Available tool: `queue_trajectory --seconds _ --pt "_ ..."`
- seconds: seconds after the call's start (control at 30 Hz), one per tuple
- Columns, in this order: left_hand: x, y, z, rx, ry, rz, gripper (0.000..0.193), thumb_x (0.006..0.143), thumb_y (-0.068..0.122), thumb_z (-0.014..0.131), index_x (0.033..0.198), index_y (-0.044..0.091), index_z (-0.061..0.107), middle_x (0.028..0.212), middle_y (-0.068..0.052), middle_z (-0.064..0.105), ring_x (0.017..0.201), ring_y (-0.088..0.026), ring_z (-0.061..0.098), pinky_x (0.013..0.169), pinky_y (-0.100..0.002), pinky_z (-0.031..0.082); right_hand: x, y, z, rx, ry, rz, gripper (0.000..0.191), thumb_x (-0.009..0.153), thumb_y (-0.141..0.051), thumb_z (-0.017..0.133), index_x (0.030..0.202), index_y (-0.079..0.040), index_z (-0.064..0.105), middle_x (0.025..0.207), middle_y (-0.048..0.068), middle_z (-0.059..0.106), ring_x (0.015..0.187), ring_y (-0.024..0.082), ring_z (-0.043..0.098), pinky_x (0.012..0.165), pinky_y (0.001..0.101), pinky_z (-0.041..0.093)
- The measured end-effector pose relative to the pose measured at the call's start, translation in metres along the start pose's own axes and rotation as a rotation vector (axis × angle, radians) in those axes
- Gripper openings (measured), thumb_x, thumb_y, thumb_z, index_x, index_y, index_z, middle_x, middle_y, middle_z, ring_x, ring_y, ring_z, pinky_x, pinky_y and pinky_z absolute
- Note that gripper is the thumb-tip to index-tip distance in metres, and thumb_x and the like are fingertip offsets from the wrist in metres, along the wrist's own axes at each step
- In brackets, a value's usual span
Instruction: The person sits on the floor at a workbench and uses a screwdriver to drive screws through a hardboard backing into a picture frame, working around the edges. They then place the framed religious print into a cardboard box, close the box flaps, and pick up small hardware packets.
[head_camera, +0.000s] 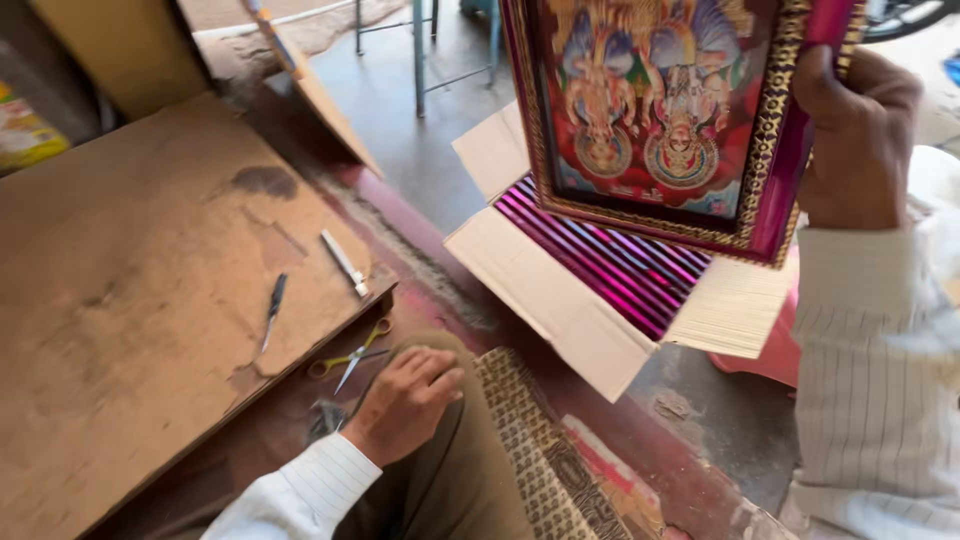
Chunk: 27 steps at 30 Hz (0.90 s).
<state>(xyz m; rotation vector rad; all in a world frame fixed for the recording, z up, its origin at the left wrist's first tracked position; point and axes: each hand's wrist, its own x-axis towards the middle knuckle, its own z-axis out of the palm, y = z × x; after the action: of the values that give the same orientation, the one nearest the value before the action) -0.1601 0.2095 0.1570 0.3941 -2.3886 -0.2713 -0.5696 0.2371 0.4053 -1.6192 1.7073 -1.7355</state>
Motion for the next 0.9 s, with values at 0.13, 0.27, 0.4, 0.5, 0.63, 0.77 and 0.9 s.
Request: queue_trajectory --seconds 0.13,0.27,0.4,0.5,0.63,0.77,0.9 --pt "0.001 -0.008 0.058 -0.124 -0.072 -0.060 0.022 0.079 0.011 0.077 0.099 0.005 0.070 0.109 -0.010 0.071 0.105 -0.030 0.067 0.102 -0.047 0.048 0.018 0.058 -0.041 0.037 0.046 0.180 0.027 0.116 -0.027 0.063 0.112 -0.001 0.069 0.097 0.001 0.070 0.080 0.010 0.063 0.071 0.0302 0.052" --pt "0.009 -0.030 0.070 -0.297 0.022 -0.256 0.020 0.082 0.013 0.079 0.098 0.005 0.072 0.106 -0.008 0.075 0.099 -0.031 0.069 0.093 -0.043 0.053 0.021 0.146 -0.044 0.651 0.075 0.360 0.034 0.116 -0.034 0.060 0.129 -0.003 0.065 0.109 0.009 0.073 0.095 0.024 0.071 0.087 0.0394 0.060" --pt "0.040 -0.035 0.060 -0.784 0.112 -0.742 0.035 0.083 0.018 0.078 0.116 0.006 0.071 0.102 -0.010 0.078 0.095 -0.027 0.073 0.085 -0.039 0.057 -0.016 0.220 0.004 0.980 0.048 0.381 0.038 0.113 -0.043 0.055 0.119 -0.007 0.064 0.098 0.008 0.070 0.086 0.026 0.067 0.077 0.0416 0.057" --pt "0.071 -0.036 0.045 -0.941 0.375 -0.876 0.042 0.089 0.023 0.076 0.125 0.004 0.066 0.102 -0.013 0.070 0.094 -0.026 0.070 0.083 -0.038 0.057 -0.050 0.249 0.050 1.218 0.102 0.399 0.033 0.113 -0.038 0.053 0.120 -0.008 0.065 0.100 0.008 0.071 0.090 0.024 0.068 0.083 0.0395 0.057" --pt "0.100 -0.050 0.000 -0.114 0.711 -0.463 0.038 0.103 0.027 0.072 0.130 0.002 0.063 0.128 -0.014 0.068 0.121 -0.031 0.067 0.107 -0.040 0.053 -0.078 0.253 0.098 1.259 0.161 0.417 0.033 0.113 -0.037 0.053 0.120 -0.007 0.066 0.102 0.007 0.072 0.091 0.023 0.069 0.084 0.0397 0.057" --pt "0.137 -0.075 -0.050 -0.074 0.622 -0.354 0.045 0.103 0.027 0.074 0.134 -0.002 0.059 0.128 -0.019 0.065 0.117 -0.031 0.066 0.105 -0.041 0.054 -0.094 0.241 0.128 1.419 0.084 0.441 0.035 0.114 -0.037 0.052 0.124 -0.007 0.065 0.109 0.008 0.073 0.097 0.024 0.070 0.089 0.0408 0.056" --pt "0.169 -0.100 -0.083 -0.286 0.388 -0.453 0.047 0.094 0.026 0.078 0.125 -0.005 0.062 0.107 -0.014 0.073 0.091 -0.020 0.071 0.080 -0.034 0.058 -0.109 0.236 0.152 1.433 0.167 0.505 0.036 0.111 -0.037 0.050 0.124 -0.007 0.065 0.109 0.007 0.072 0.099 0.024 0.069 0.095 0.0423 0.056"
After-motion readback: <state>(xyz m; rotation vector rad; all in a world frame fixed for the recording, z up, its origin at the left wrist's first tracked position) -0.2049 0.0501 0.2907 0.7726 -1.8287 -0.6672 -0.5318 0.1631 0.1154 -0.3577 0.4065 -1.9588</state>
